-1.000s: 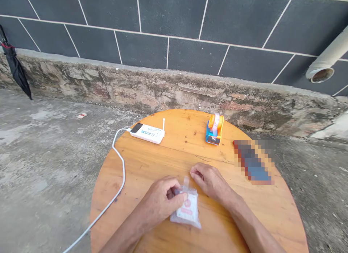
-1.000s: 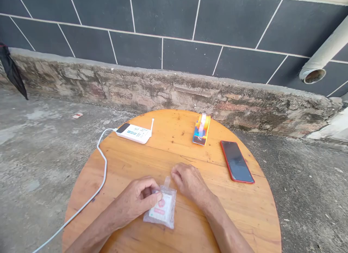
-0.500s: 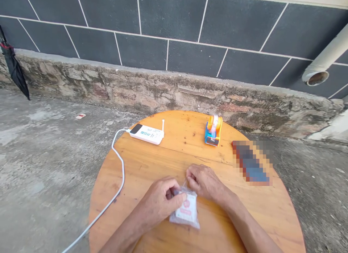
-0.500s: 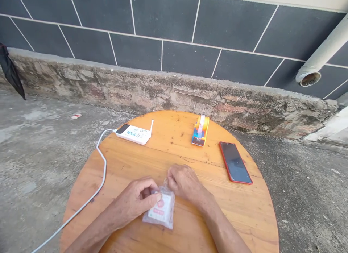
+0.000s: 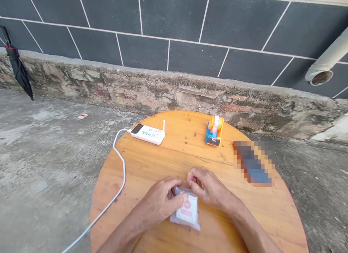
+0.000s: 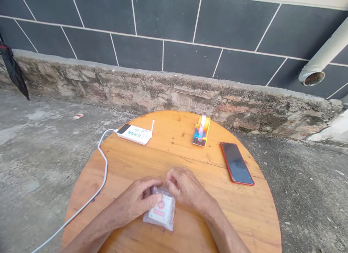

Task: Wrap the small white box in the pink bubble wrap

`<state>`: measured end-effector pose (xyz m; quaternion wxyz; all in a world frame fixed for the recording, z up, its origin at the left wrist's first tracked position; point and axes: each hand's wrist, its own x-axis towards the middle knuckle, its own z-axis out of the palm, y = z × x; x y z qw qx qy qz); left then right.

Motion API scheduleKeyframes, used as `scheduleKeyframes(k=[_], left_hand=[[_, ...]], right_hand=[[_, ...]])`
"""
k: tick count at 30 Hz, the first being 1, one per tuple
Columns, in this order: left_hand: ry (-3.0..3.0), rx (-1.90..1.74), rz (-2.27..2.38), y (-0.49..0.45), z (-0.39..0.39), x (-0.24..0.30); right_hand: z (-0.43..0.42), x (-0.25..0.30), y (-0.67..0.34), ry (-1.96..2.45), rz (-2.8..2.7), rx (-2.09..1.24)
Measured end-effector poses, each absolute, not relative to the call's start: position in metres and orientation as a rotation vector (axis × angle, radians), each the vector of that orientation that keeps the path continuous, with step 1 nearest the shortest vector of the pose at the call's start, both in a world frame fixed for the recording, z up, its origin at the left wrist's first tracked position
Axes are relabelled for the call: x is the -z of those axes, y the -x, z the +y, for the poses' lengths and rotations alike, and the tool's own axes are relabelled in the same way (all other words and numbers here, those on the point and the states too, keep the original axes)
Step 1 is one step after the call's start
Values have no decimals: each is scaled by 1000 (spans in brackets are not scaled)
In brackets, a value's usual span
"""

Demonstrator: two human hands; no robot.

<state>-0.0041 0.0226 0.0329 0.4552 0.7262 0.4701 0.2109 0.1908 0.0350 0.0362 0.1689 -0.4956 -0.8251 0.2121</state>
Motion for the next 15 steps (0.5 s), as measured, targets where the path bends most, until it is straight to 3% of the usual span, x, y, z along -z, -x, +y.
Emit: scheduleKeyframes(k=[15], left_hand=[[-1787, -514, 1095, 5, 24, -33]], right_hand=[[36, -34, -205, 1357, -2172, -996]])
